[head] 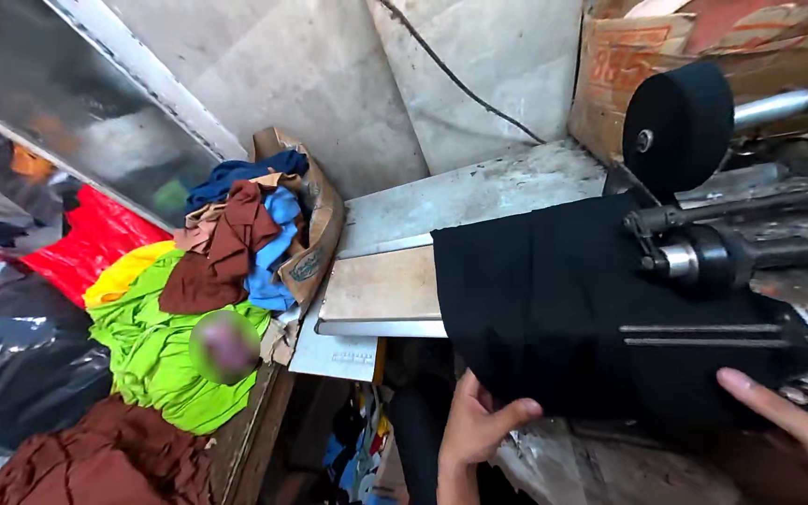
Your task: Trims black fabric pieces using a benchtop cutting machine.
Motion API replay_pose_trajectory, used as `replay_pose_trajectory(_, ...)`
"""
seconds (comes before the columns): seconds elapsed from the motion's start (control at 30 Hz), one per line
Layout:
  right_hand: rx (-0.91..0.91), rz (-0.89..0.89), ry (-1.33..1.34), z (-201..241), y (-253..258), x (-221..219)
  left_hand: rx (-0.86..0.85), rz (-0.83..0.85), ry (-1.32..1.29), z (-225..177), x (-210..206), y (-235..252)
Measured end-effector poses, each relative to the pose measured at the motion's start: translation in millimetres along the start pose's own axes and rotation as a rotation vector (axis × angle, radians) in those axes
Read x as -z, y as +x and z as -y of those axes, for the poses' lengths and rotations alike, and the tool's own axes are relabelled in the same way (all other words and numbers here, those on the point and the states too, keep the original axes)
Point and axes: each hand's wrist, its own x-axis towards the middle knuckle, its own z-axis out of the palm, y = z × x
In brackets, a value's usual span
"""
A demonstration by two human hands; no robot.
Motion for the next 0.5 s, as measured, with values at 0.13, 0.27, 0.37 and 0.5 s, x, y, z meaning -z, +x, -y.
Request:
replay_pose_trajectory(0.13, -0.001, -0.013, -0.027, -1.4, -1.8, -1.6, -0.169, 0.019, -0.293, 27.2, 20.9, 4.5)
replay_pose_trajectory(0.27, -0.008, -0.027, -0.032, -2.6, -1.0, -2.9, -0.025, 0.042, 0.048, 23.9, 5.0, 0.5)
replay_pose_trajectory(0.37, 0.002, -0.062, -0.035, -6.4, -2.2, -3.2, -0.120, 0.097, -0.267, 28.6, 13.5, 1.0)
replay_pose_trajectory(0.5, -0.006, -0.068, -0.024, -7.5, -2.1, -3.5, -0.048, 0.016, -0.089, 27.4, 7.9, 4.0)
